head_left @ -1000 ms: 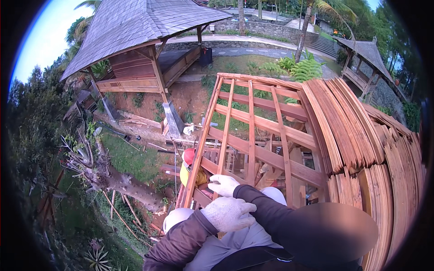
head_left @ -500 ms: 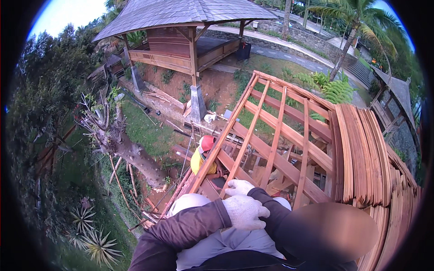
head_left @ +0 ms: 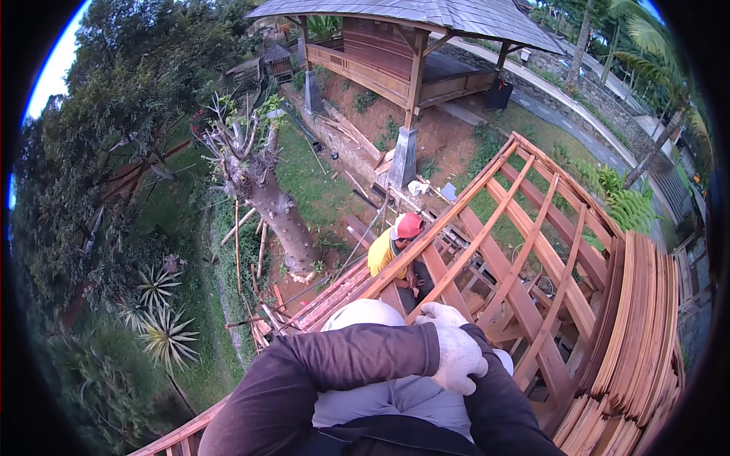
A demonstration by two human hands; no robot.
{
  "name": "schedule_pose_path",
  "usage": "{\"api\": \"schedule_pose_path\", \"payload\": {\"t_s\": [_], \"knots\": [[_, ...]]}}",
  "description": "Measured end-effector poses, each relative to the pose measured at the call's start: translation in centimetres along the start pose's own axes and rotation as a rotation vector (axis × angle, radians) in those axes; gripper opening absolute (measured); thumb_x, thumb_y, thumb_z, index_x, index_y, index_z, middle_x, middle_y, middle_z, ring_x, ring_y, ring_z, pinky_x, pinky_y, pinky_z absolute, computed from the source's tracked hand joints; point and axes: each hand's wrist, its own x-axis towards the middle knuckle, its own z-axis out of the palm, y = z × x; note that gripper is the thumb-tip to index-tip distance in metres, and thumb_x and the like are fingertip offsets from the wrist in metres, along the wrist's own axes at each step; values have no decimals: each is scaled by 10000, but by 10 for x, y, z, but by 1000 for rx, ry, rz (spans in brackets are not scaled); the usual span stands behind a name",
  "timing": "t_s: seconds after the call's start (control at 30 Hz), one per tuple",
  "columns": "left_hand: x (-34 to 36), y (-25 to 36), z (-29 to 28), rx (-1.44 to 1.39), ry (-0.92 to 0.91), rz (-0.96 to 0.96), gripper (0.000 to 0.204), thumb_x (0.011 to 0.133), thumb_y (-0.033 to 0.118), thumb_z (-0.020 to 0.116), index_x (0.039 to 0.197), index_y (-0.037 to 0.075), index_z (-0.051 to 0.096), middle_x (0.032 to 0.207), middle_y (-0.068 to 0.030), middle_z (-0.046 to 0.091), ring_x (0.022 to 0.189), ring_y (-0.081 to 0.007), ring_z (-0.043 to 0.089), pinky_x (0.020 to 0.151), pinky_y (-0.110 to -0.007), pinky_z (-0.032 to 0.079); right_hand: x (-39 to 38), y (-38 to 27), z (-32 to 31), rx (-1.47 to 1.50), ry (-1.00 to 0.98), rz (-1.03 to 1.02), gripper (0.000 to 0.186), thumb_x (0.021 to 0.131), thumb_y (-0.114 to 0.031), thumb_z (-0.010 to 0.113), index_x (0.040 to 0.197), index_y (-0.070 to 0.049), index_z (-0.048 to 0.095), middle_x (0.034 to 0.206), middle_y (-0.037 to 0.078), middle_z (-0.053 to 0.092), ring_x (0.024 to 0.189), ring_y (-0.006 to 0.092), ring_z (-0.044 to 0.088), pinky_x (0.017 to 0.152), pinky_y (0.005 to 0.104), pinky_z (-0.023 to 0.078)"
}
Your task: The person receives wooden shingles from another person below and stacks them onto the wooden roof frame.
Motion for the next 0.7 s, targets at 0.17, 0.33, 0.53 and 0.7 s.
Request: {"api": "schedule_pose_path", "payload": {"t_s": [0.17,0.33,0.53,0.7], "knots": [[-2,1,-3,12,20,-13,467,877,404,602,1154,40,701,1003,-230,713,995,-442,698,855,-614,508,7,9,-2,82,-1,25,630,925,-376,729,1408,0,581,1258,210,705,1181,313,685,1019,392,524],[-7,1,-11,25,52,-21,465,873,408,606,1147,44,697,1011,-227,709,990,-444,698,828,-626,516,11,23,12,431,74,222,589,975,-328,699,1445,-7,545,1230,216,705,1149,309,688,1002,399,530],[-13,2,-9,14,52,-24,483,873,413,609,1173,44,688,1023,-233,707,987,-450,695,835,-623,520,14,26,5,514,-85,201,566,1003,-290,680,1466,-7,518,1254,222,691,1151,309,684,999,403,530],[-12,1,-10,24,51,-29,490,875,416,608,1184,44,686,1046,-233,705,999,-452,691,861,-612,519,23,44,5,492,-101,190,598,997,-286,688,1492,-14,492,1278,229,677,1157,310,680,990,407,531]]}}
